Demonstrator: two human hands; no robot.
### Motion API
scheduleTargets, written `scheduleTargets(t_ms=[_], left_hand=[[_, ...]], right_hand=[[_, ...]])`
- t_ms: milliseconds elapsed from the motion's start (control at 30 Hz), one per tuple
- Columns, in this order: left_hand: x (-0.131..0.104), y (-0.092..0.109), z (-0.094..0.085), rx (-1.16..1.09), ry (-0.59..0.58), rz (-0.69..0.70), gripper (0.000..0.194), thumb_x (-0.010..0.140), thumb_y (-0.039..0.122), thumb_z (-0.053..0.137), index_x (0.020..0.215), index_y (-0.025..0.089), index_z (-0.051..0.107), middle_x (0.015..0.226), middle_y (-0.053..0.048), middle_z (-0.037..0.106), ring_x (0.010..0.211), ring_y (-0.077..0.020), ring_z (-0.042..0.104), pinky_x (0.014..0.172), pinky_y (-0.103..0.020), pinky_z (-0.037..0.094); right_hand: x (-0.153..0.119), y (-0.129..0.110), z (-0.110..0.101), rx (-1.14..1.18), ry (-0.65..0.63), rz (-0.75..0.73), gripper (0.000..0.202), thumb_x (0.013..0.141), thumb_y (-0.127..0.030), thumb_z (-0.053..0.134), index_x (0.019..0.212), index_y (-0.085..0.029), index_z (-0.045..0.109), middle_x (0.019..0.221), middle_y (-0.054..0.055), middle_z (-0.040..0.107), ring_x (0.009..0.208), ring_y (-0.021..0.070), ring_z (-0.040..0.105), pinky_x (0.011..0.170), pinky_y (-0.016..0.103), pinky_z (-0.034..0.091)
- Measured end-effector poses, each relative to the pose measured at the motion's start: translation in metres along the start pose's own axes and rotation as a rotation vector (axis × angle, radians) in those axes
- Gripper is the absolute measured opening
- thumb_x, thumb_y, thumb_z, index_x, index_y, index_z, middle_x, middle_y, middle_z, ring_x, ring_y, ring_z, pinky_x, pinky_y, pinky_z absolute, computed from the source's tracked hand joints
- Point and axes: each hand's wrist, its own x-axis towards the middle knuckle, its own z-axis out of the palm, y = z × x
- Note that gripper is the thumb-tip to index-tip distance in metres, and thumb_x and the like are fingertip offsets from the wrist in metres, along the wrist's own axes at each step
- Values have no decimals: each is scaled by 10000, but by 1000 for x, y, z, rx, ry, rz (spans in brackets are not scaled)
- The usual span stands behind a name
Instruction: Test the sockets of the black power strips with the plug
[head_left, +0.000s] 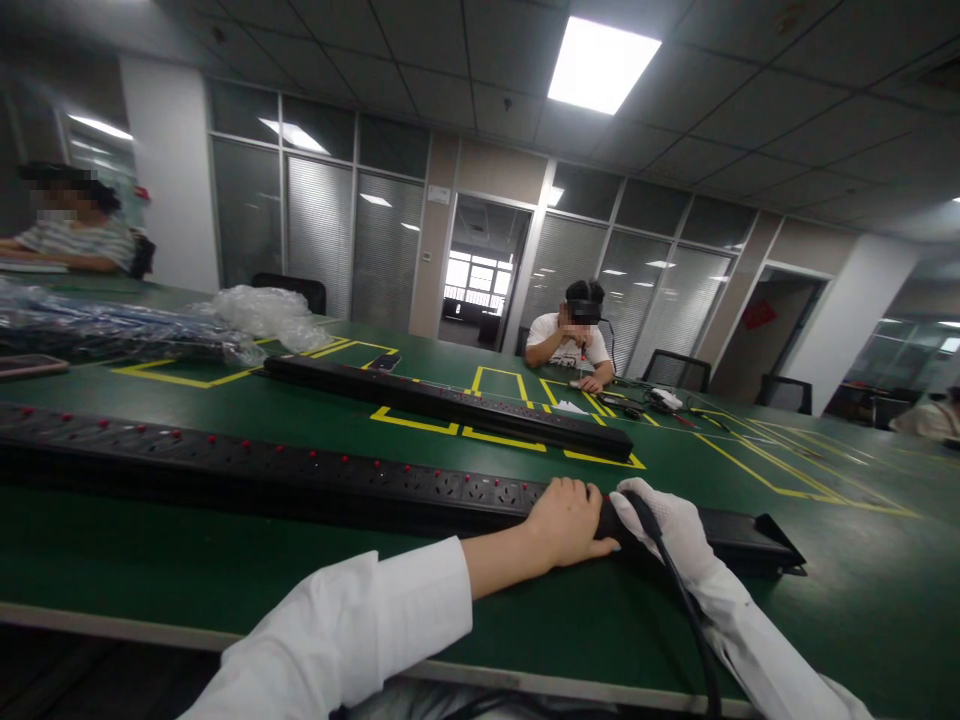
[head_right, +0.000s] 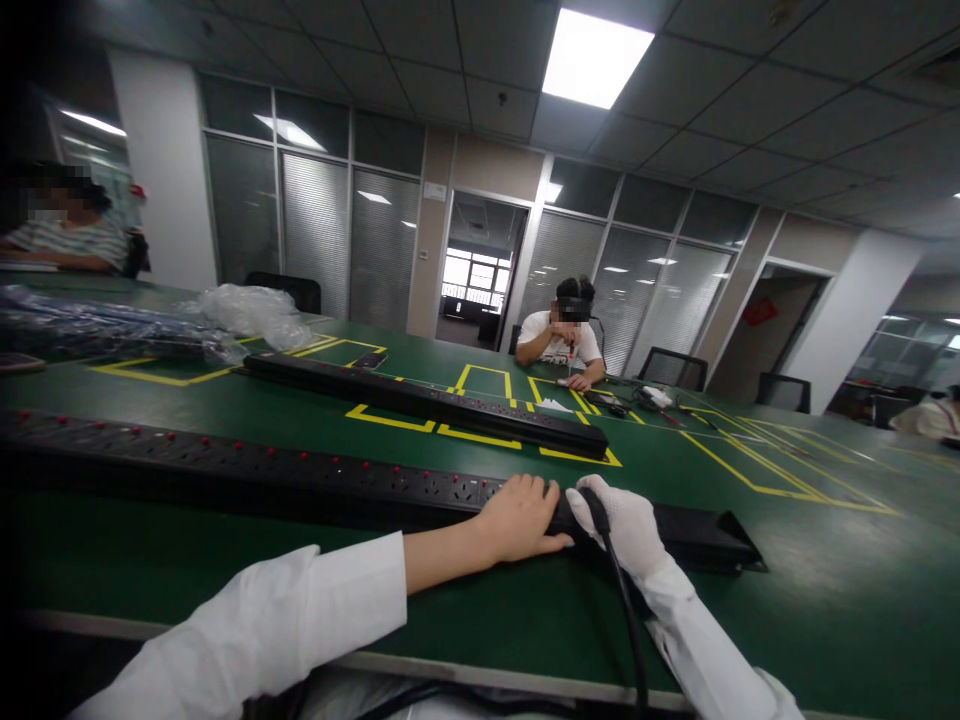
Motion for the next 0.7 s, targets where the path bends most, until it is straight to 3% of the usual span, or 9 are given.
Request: scheduleTargets(t_ms=[367,567,700], left_hand=[[0,0,0,-6,-17,-8,614,753,618,325,1036,89,456,896,-147,566,791,-259,528,665,-351,370],[0,0,0,-3,-16,-3,632,752,620,332,1062,82,450,904,-147,565,797,-258,524,662,-349,368],[0,0,-1,-9,-26,-3,621,755,619,328,1051,87,450,907,-148,563,799,-257,524,662,-348,365]], right_hand=[[5,-2,-2,77,-54,150,281,823,-454,376,810,-251,570,613,-23,622,586,134,601,522,193,389],[1,-2,-1,38,-2,55,269,792,-449,428,841,-228,574,644,-2,632,610,144,610,567,205,401],[1,-2,-1,43,-14,69,245,801,-423,421,852,-230,563,646,2,629,619,154,607,576,214,404]])
